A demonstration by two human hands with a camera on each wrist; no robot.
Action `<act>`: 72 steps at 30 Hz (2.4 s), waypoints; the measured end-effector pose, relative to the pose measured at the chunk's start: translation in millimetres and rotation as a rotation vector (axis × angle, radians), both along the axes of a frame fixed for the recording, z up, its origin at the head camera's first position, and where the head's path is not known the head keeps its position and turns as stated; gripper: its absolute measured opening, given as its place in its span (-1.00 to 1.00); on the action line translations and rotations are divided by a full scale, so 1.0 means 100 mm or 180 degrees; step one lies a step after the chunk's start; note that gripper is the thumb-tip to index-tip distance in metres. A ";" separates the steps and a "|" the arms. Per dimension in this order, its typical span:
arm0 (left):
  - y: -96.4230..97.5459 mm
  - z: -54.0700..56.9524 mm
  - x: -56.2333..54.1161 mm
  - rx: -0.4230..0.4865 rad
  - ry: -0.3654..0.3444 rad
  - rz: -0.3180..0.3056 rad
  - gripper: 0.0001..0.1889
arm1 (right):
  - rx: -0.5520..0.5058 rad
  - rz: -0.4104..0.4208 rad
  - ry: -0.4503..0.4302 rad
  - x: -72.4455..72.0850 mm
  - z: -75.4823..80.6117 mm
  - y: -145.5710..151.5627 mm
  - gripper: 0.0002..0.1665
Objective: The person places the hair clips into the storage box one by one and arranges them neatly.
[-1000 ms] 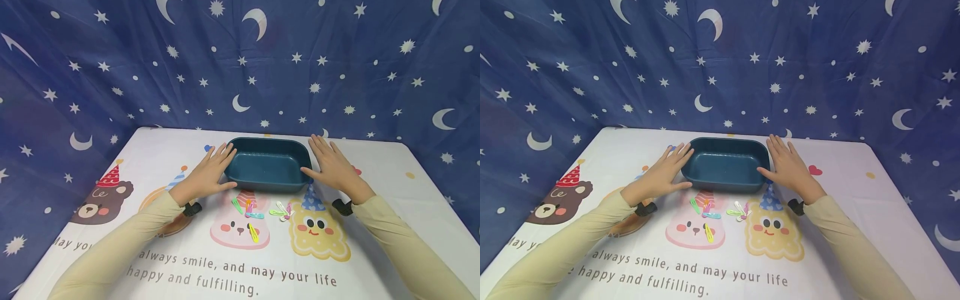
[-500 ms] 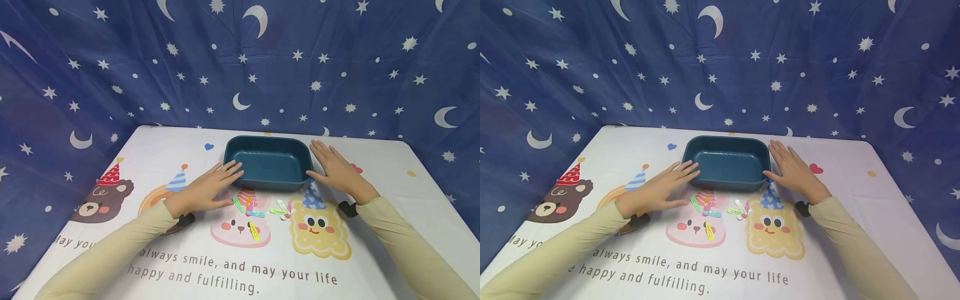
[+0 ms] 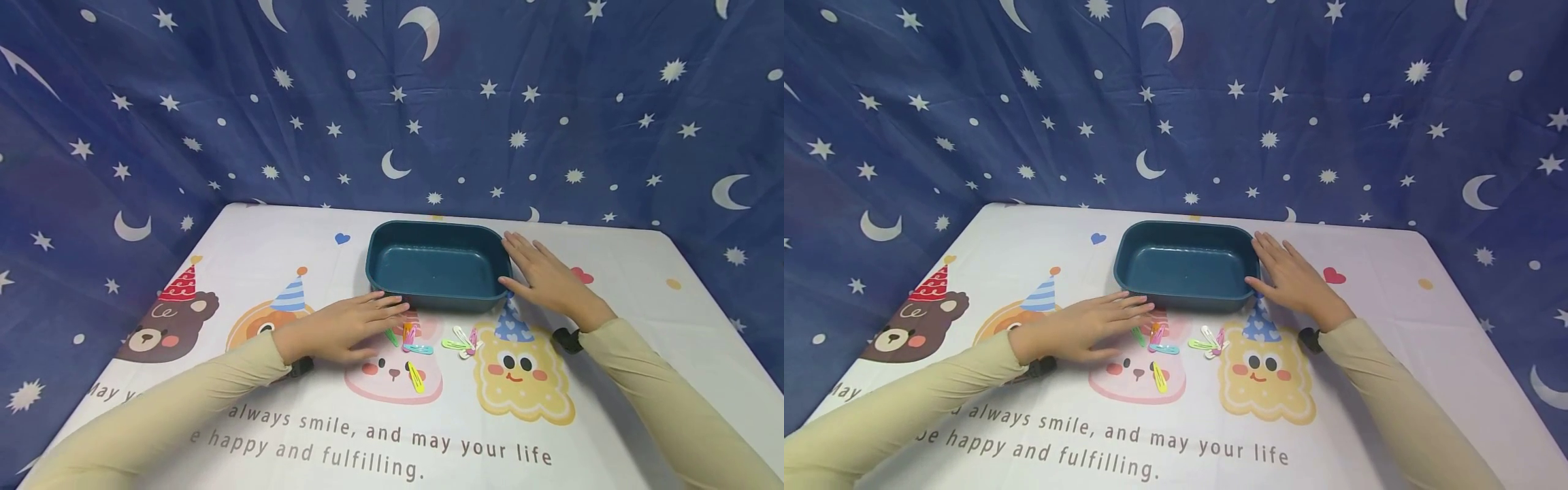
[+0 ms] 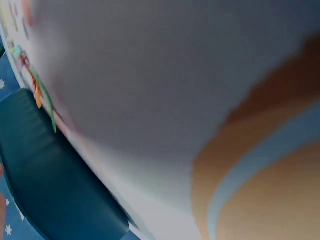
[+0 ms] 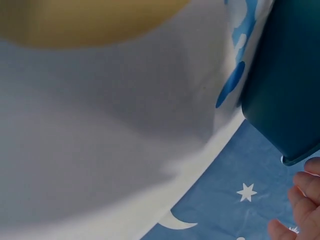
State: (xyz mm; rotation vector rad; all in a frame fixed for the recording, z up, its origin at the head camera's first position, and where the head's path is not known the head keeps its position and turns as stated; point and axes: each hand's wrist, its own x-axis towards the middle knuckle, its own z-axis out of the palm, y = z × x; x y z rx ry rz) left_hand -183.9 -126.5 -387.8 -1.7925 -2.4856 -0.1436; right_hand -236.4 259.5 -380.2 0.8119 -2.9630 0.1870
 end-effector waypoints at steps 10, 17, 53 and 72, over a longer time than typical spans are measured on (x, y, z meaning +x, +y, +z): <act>0.03 -0.04 0.02 -0.0216 -0.0049 -0.0111 -0.43 | 0.0088 0.0013 -0.0052 -0.01 -0.07 -0.02 -0.13; 0.04 -0.04 -0.04 -0.0559 -0.0168 0.0048 -0.40 | 0.0085 0.0037 -0.0117 0.01 -0.05 -0.04 -0.16; 0.19 -0.01 -0.30 -0.0519 -0.0822 0.0591 -0.71 | -0.2712 -0.0934 -0.1989 -0.12 0.05 0.05 -0.21; 0.24 0.00 -0.35 -0.0408 -0.1075 0.0737 -0.78 | -0.3579 -0.1153 -0.2514 -0.10 0.01 0.03 -0.16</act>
